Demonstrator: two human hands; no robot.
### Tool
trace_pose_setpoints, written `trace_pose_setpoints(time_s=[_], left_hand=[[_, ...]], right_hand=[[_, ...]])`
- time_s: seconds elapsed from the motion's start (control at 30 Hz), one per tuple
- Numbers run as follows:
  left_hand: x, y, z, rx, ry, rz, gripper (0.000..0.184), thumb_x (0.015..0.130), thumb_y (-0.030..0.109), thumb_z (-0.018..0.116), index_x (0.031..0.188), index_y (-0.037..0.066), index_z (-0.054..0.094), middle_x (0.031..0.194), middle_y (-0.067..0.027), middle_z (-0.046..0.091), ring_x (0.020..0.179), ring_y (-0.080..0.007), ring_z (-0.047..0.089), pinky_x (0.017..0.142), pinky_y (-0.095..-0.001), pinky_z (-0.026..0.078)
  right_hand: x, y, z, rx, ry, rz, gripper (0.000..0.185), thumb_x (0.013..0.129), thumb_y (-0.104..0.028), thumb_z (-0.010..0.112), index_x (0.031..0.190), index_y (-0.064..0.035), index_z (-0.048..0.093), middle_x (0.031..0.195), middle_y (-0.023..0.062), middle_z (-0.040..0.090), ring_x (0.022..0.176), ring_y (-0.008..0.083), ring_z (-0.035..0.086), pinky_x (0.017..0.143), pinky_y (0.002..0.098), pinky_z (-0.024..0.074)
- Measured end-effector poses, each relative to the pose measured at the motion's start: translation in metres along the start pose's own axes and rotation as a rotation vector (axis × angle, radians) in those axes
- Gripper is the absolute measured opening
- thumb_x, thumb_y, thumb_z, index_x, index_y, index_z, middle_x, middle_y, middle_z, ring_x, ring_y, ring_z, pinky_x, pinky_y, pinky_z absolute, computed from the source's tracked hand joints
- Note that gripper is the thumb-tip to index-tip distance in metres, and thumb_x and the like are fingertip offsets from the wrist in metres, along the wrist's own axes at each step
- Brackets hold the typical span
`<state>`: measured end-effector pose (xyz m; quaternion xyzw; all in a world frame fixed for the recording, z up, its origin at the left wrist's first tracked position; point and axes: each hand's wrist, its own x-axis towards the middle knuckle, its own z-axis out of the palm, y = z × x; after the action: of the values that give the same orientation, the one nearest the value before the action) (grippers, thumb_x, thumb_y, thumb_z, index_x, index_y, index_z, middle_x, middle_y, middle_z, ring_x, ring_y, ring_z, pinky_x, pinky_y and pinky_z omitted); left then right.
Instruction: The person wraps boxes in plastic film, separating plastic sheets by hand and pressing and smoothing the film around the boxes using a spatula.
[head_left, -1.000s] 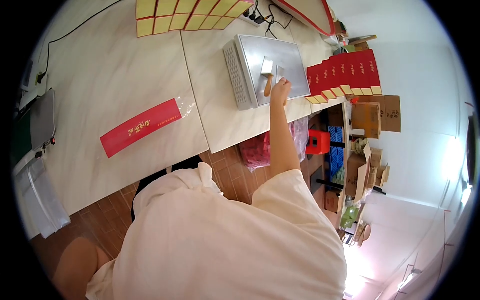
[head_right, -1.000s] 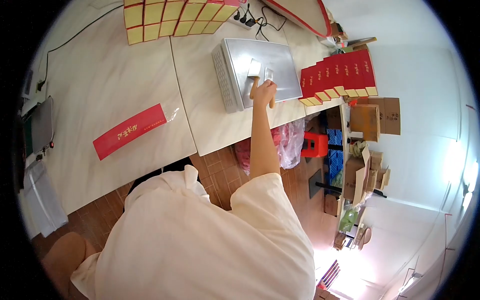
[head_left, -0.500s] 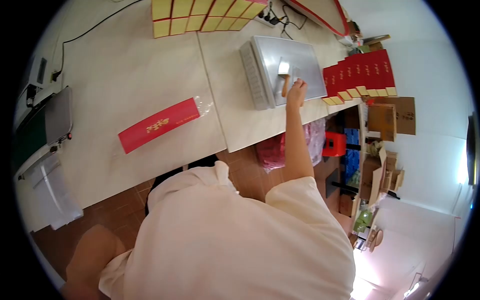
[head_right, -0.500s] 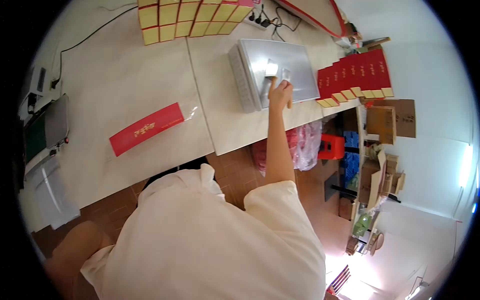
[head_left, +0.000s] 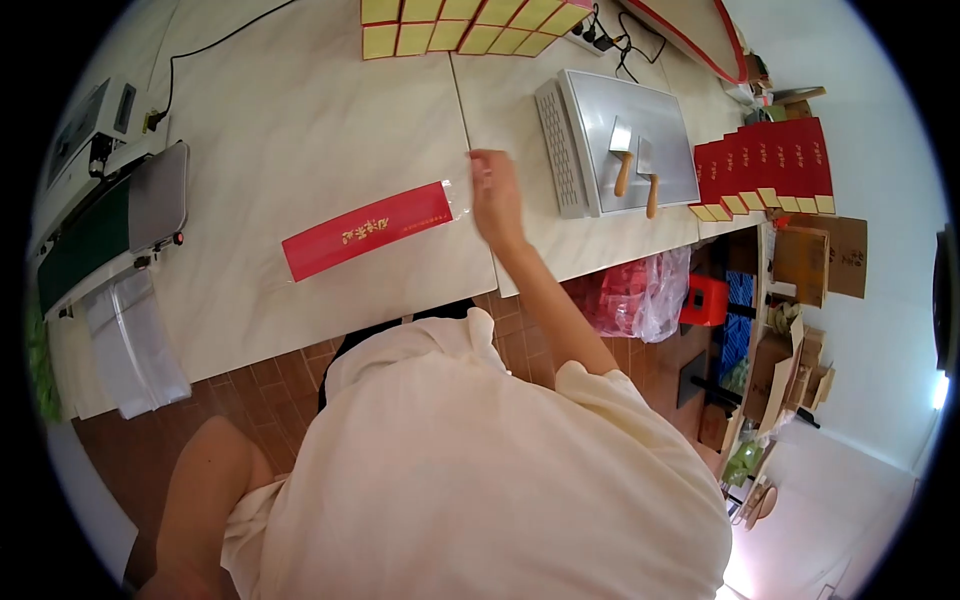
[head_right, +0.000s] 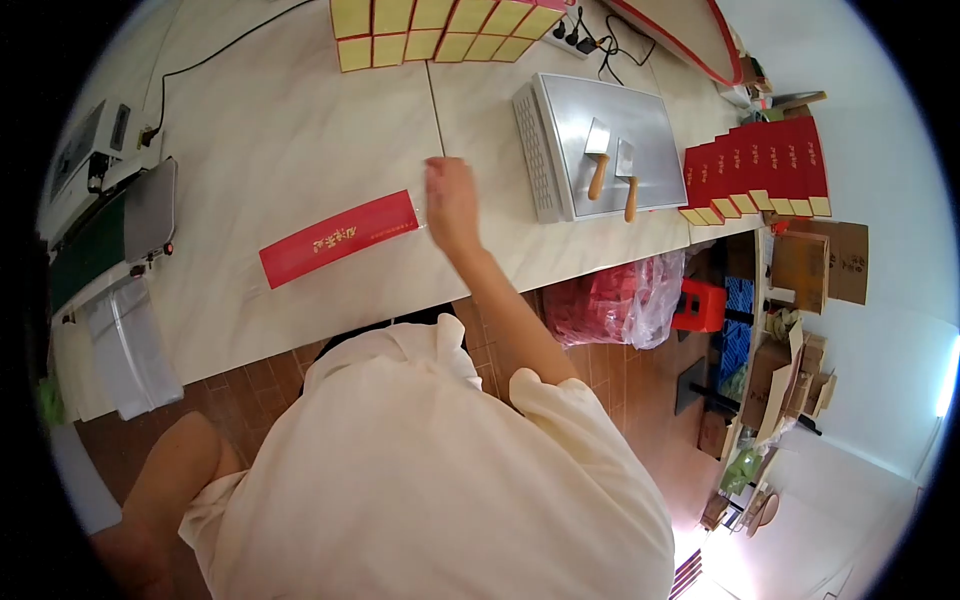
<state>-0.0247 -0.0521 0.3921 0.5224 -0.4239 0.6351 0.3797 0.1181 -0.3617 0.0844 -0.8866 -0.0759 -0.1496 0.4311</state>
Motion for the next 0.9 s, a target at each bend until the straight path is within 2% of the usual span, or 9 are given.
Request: trace_pose_setpoints(time_s=[0.07,0.13,0.23,0.47,0.63,0.67,0.73,0.83,0.9], left_hand=[[0.002,0.002,-0.003,0.011,-0.002,-0.008,0.027,0.097,0.027,0.05,0.112,0.004,0.05,0.094,-0.0003,0.049,0.074,-0.0099,0.047,0.068,-0.0276,0.039],[0.002,0.005,-0.005,0.022,0.001,-0.015,0.027,0.097,0.027,0.051,0.113,0.004,0.05,0.094,-0.0005,0.049,0.075,-0.0101,0.047,0.068,-0.0278,0.039],[0.002,0.011,-0.008,0.037,0.007,-0.025,0.028,0.097,0.027,0.052,0.113,0.004,0.05,0.095,-0.0007,0.05,0.076,-0.0103,0.047,0.069,-0.028,0.038],[0.01,0.024,-0.022,0.054,0.055,-0.049,0.03,0.095,0.027,0.054,0.114,0.003,0.051,0.097,-0.0013,0.051,0.078,-0.0109,0.048,0.07,-0.0285,0.038],[0.006,0.032,-0.032,0.018,0.143,-0.129,0.032,0.095,0.027,0.056,0.114,0.002,0.051,0.099,-0.0018,0.052,0.079,-0.0113,0.048,0.071,-0.0289,0.038],[0.004,0.034,-0.034,0.005,0.172,-0.169,0.032,0.094,0.027,0.056,0.115,0.002,0.051,0.099,-0.0019,0.052,0.08,-0.0114,0.048,0.072,-0.0289,0.038],[-0.007,0.039,-0.039,-0.043,0.243,-0.277,0.033,0.094,0.027,0.057,0.115,0.002,0.051,0.1,-0.0021,0.052,0.08,-0.0115,0.048,0.072,-0.0291,0.038],[-0.038,0.05,-0.047,-0.1,0.41,-0.558,0.034,0.094,0.026,0.058,0.115,0.001,0.051,0.101,-0.0023,0.053,0.081,-0.0118,0.049,0.073,-0.0293,0.038],[-0.077,0.054,-0.053,-0.08,0.5,-0.884,0.035,0.093,0.026,0.058,0.115,0.001,0.052,0.101,-0.0025,0.053,0.082,-0.0119,0.049,0.073,-0.0294,0.038]], right_hand=[[-0.011,-0.017,0.029,-0.004,-0.11,-0.181,0.015,0.095,-0.011,0.054,0.105,-0.002,0.06,0.1,0.0163,0.06,0.095,0.0345,0.056,0.085,0.0398,0.0449],[-0.02,-0.037,0.054,-0.005,-0.251,-0.307,0.013,0.088,-0.01,0.059,0.098,-0.0023,0.059,0.094,0.0139,0.06,0.091,0.0345,0.055,0.079,0.0439,0.0448],[-0.034,-0.061,0.08,0.012,-0.466,-0.323,0.008,0.09,-0.009,0.058,0.096,-0.0047,0.06,0.095,0.0123,0.059,0.092,0.032,0.055,0.084,0.0413,0.0438],[-0.052,-0.072,0.119,0.015,-0.545,-0.41,0.012,0.089,-0.013,0.061,0.097,-0.0047,0.058,0.098,0.0114,0.058,0.095,0.0314,0.054,0.086,0.042,0.0438],[-0.056,-0.074,0.125,-0.267,-0.6,-0.532,0.055,0.08,-0.028,0.071,0.126,-0.0051,0.051,0.117,0.0153,0.054,0.111,0.0319,0.051,0.097,0.0464,0.0393],[-0.057,-0.075,0.126,-0.25,-0.602,-0.543,0.055,0.08,-0.028,0.071,0.126,-0.0051,0.051,0.117,0.0153,0.054,0.111,0.0319,0.051,0.097,0.0464,0.0393],[-0.057,-0.074,0.133,-0.504,-0.658,-0.587,0.079,0.07,-0.03,0.08,0.136,-0.0072,0.043,0.122,0.0143,0.053,0.119,0.0317,0.046,0.105,0.0488,0.0334],[-0.058,-0.05,0.153,-0.524,-0.696,-0.486,0.08,0.065,-0.027,0.084,0.132,-0.0082,0.045,0.12,0.0133,0.053,0.117,0.0315,0.048,0.103,0.0478,0.0344],[-0.05,-0.052,0.148,-0.475,-0.744,-0.476,0.079,0.063,-0.025,0.085,0.13,-0.008,0.046,0.12,0.0129,0.054,0.116,0.0315,0.049,0.101,0.0476,0.0353]])
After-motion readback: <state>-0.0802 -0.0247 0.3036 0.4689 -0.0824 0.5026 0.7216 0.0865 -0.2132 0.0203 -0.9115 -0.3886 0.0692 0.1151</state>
